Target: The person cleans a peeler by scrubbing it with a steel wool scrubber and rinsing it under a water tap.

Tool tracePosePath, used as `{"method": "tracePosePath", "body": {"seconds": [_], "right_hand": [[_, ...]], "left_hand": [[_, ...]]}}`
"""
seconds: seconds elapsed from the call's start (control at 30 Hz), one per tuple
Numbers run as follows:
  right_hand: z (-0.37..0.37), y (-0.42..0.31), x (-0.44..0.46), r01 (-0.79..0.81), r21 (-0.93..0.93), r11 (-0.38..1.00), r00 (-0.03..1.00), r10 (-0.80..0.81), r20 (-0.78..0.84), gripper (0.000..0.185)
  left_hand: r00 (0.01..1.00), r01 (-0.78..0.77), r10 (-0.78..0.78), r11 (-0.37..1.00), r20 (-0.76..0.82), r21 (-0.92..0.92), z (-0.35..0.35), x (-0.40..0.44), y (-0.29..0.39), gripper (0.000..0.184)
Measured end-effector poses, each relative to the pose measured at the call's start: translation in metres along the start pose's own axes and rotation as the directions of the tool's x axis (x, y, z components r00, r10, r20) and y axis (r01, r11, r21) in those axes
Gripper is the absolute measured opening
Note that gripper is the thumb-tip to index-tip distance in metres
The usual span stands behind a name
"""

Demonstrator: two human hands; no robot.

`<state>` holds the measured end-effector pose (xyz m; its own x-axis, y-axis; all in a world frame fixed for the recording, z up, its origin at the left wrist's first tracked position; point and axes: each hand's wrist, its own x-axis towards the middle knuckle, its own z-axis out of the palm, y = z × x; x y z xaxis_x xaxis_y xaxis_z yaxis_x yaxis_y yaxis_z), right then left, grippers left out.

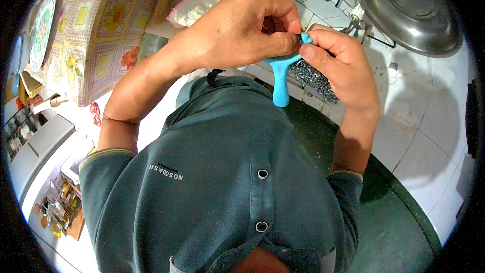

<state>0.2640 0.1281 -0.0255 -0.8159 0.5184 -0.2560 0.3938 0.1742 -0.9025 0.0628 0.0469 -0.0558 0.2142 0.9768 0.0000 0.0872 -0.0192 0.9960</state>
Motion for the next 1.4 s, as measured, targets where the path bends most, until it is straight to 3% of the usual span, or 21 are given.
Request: {"method": "tracePosePath", "body": {"seconds": [0.4, 0.57, 0.93, 1.1, 1.4], "right_hand": [[0.003, 0.005, 0.002, 0.087, -0.118, 0.989, 0.995, -0.091, -0.028, 0.021], [0.006, 0.007, 0.005, 0.087, -0.050, 0.995, 0.996, -0.089, -0.029, 0.021], [0.003, 0.007, 0.008, 0.040, 0.009, 0.999, 0.998, -0.039, -0.039, 0.021], [0.003, 0.004, 0.009, 0.054, -0.084, 0.995, 0.997, -0.058, -0.048, 0.021], [0.007, 0.009, 0.011, 0.073, -0.067, 0.995, 0.992, -0.080, -0.096, 0.022]], "left_hand": [[0.985, -0.125, 0.144, 0.978, -0.100, 0.169, 0.005, 0.004, -0.005, 0.008], [0.986, -0.096, 0.119, 0.978, -0.117, 0.186, 0.008, 0.005, -0.011, 0.009], [0.981, -0.102, 0.123, 0.984, -0.147, 0.147, 0.005, 0.006, -0.015, 0.009], [0.984, -0.072, 0.084, 0.994, -0.159, 0.081, 0.007, 0.005, -0.016, 0.011], [0.974, -0.082, 0.104, 0.990, -0.201, 0.114, 0.010, 0.006, -0.023, 0.014]]}}
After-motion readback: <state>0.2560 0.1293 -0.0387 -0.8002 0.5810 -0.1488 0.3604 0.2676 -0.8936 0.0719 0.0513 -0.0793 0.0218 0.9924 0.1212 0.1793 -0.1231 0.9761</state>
